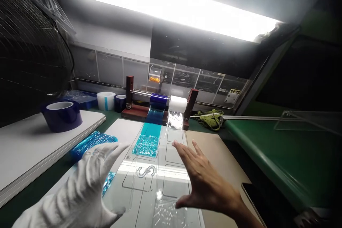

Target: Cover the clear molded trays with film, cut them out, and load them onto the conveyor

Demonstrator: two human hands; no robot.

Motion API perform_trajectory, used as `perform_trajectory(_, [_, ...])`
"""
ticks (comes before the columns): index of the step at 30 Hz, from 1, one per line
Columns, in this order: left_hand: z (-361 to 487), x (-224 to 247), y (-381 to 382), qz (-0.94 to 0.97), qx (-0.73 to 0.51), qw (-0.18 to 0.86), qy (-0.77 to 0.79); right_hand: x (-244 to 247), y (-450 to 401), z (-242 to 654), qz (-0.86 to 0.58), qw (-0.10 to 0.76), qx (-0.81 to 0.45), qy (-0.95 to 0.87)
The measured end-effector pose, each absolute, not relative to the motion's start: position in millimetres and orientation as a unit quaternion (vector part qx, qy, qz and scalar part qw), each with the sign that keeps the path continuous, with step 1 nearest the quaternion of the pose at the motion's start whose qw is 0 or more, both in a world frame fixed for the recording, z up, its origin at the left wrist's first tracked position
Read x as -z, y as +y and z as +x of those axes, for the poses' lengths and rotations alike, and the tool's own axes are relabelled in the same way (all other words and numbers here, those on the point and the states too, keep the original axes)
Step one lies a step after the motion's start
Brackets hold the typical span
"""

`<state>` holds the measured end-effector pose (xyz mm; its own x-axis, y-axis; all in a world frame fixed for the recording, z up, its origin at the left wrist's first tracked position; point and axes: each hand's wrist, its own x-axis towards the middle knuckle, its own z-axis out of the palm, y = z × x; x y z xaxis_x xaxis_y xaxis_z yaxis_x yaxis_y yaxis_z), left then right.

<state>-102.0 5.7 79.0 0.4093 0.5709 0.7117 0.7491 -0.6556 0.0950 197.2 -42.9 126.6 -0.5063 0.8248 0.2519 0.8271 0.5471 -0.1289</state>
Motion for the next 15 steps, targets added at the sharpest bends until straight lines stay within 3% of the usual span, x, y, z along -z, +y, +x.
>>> perform_trajectory(2, [-99, -70, 1, -0.844, 0.378, 0.047, -0.378, -120, -42, 197, -0.461, 0.162, -0.047, -0.871])
perform_trajectory(6, [-79, -54, -11, -0.822, 0.409, -0.197, -0.343, -100, -39, 197, -0.415, 0.217, -0.153, -0.870])
perform_trajectory(8, [-74, -52, -12, -0.799, 0.420, -0.250, -0.350, -95, -38, 201, -0.423, 0.230, -0.158, -0.862])
perform_trajectory(11, [-81, -61, -7, -0.834, 0.364, -0.192, -0.369, -104, -41, 214, -0.445, 0.215, -0.093, -0.864])
perform_trajectory(15, [-80, -92, 0, -0.879, 0.166, 0.045, -0.444, -132, -50, 211, -0.470, 0.153, 0.051, -0.868])
